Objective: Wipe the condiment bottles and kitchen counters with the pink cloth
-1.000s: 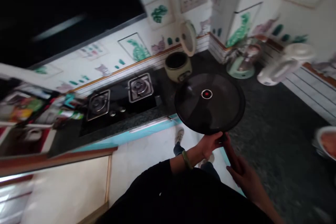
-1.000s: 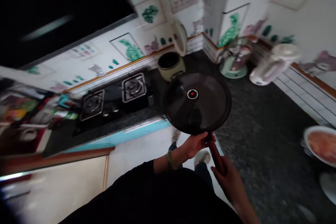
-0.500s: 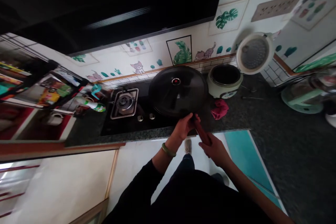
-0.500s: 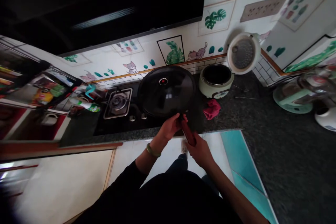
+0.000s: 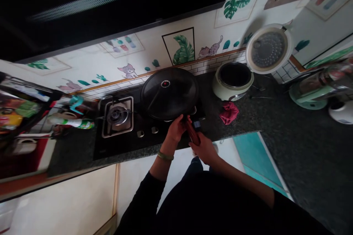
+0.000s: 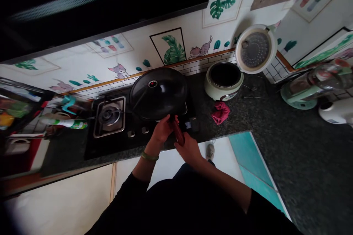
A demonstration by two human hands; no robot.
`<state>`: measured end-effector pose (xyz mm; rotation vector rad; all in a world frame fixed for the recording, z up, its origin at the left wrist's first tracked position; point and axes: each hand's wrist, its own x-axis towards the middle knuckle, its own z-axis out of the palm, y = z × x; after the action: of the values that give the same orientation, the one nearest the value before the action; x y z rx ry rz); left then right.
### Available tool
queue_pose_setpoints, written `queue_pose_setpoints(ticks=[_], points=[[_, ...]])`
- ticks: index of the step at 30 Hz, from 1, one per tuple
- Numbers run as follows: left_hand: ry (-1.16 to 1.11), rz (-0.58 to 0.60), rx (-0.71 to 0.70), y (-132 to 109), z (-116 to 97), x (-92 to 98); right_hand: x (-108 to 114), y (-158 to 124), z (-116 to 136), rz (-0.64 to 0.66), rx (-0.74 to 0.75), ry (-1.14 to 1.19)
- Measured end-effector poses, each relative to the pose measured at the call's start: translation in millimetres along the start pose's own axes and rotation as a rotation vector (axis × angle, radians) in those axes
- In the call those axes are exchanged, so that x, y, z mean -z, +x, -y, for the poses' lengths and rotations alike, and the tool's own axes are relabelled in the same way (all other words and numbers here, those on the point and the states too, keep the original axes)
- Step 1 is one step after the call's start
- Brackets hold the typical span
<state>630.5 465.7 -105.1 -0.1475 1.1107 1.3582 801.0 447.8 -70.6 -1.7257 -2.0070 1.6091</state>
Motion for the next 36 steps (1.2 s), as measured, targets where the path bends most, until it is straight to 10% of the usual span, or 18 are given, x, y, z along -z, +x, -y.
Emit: queue_pose_setpoints(ticks=[14, 17, 22, 26, 31, 36], points=[[0.031, 0.039, 0.064, 7, -6, 18.5, -28, 4, -6, 0.273, 0.112, 0.132], [0.047, 0.033, 0.052, 7, -10, 16.6, -1, 35, -37, 0.273, 0.273, 0.178], [0.089, -0.029, 0.018, 5, -7, 11.0, 100, 121, -133, -0.384, 0.273, -0.173], [0.075, -0.032, -0.034, -2, 0, 6.0, 152, 175, -192, -0.469, 0.152, -0.536], [0.021, -0.107, -0.070, -14, 17, 28.8, 170, 194, -201, -0.428, 0.080, -0.462], [-0.016, -0.366, -0.132, -12, 90, 74.9, 127, 153, -191, -0.208, 0.469, -0.476]])
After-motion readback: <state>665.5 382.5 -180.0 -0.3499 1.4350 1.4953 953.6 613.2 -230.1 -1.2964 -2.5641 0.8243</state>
